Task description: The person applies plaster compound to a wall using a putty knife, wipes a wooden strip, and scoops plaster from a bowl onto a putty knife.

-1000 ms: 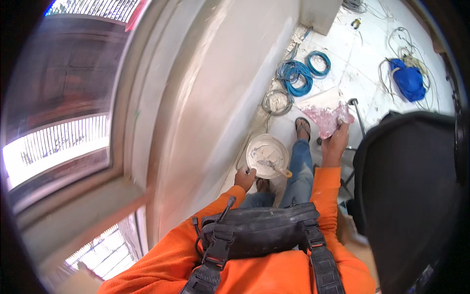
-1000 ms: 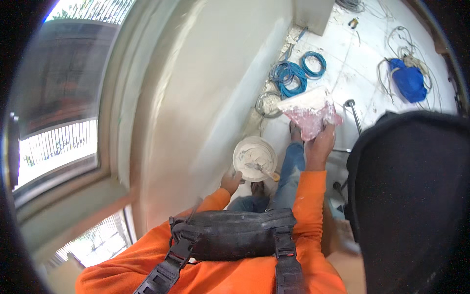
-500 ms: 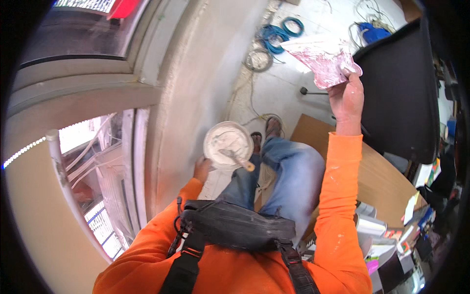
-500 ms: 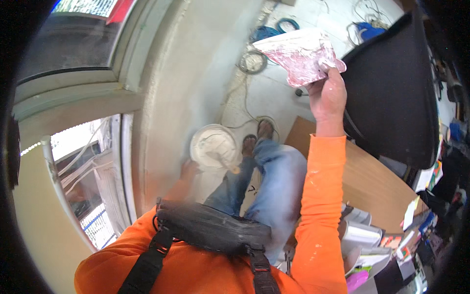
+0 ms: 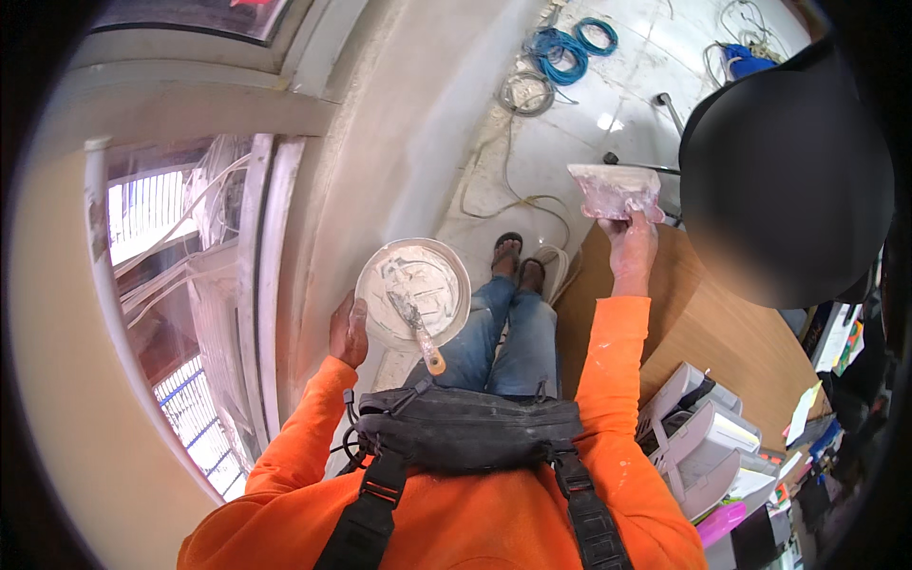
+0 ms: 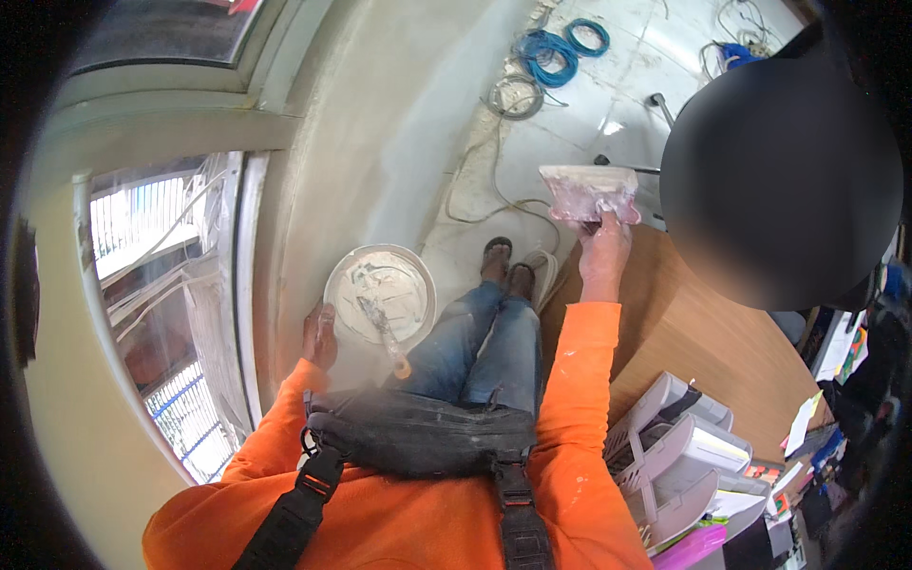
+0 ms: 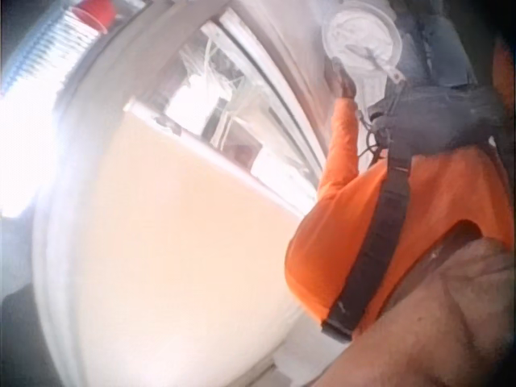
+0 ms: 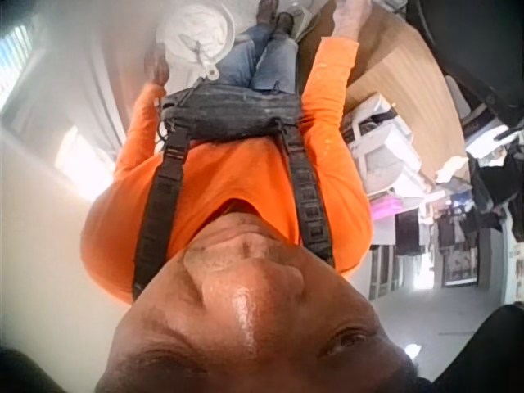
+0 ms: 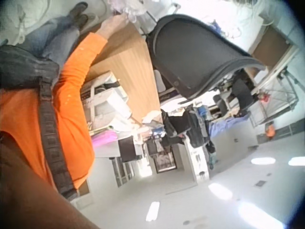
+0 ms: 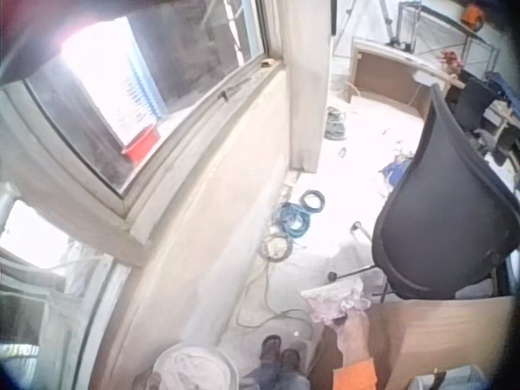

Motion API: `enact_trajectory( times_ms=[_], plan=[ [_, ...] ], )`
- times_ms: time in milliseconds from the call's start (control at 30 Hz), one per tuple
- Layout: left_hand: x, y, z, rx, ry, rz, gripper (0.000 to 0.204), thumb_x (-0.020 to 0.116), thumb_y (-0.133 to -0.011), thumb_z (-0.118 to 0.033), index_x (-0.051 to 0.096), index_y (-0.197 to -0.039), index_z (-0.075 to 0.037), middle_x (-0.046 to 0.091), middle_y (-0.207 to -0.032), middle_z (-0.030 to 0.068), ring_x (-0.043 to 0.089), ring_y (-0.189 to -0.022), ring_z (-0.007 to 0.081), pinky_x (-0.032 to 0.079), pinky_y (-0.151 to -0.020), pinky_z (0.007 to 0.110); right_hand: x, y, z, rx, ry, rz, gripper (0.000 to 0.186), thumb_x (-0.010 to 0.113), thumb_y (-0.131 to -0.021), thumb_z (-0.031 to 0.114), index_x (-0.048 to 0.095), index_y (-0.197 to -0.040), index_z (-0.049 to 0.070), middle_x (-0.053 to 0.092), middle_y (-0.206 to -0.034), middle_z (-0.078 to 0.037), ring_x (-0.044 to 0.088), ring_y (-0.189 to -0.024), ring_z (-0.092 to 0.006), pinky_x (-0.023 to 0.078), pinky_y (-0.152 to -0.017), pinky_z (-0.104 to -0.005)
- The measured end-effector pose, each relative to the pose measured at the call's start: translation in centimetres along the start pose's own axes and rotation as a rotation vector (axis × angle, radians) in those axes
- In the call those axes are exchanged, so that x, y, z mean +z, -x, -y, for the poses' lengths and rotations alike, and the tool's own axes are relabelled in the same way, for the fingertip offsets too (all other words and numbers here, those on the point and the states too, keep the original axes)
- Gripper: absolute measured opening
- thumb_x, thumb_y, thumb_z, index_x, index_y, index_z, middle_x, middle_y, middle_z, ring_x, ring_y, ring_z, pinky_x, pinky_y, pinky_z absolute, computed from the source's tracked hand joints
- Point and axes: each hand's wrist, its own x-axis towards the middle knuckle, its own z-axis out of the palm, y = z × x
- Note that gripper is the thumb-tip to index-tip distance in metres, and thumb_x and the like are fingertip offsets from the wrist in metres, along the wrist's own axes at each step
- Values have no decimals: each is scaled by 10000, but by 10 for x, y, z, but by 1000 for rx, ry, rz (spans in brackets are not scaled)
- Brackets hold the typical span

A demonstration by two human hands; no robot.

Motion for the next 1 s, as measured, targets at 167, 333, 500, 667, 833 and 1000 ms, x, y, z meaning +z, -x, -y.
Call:
enact_trajectory(
  times_ms=[167, 333, 500, 667, 833, 1000],
  plan=[
    [-56, 7, -34, -4, -118, -14, 576, 322, -902, -458, 540, -1092, 40, 550, -839, 227, 532, -765, 343, 419, -721, 391, 12, -2, -28, 74, 62, 52, 308, 517, -873, 145, 492, -1144, -1, 576, -996, -95, 607, -806, -197, 545, -577, -296],
    [-91, 21, -40, 62, 219, -176, 650, 341, -853, -495, 532, -1131, 60, 592, -933, 174, 570, -859, 249, 432, -765, 336, 49, 34, -81, -74, 435, 82, 289, 503, -898, 186, 547, -1099, -18, 604, -857, -98, 595, -703, -161, 502, -544, -311],
    [-114, 11, -13, 40, 576, -288, 714, 416, -788, -520, 491, -1197, 61, 521, -1165, 159, 529, -1060, 237, 414, -907, 356, 123, 71, -137, -709, 845, 477, 438, 517, -826, 100, 470, -1245, -20, 572, -1057, -231, 584, -854, -339, 481, -752, -382],
    [-139, 13, 11, 7, 728, -206, 596, 500, -825, -339, 404, -1308, -3, 514, -1226, 154, 556, -1066, 259, 501, -851, 388, 238, 50, -156, -1079, 737, 227, 318, 512, -780, 58, 559, -1082, -29, 571, -982, -250, 543, -848, -415, 445, -821, -436],
    [-134, 12, 21, -7, 818, -16, 521, 379, -907, -359, 430, -1289, -9, 515, -1229, 148, 537, -1086, 249, 464, -901, 391, 280, 49, -166, -1050, 1003, 419, 164, 511, -762, 33, 577, -897, -34, 566, -882, -235, 544, -810, -390, 462, -735, -443],
    [-110, 13, 14, -152, 972, -213, 556, 312, -925, -421, 434, -1287, -17, 489, -1267, 128, 488, -1142, 251, 411, -961, 382, 225, 104, -192, -1202, 876, 841, 179, 559, -726, 65, 563, -880, -25, 542, -793, -185, 547, -755, -339, 470, -598, -441]
  ],
)
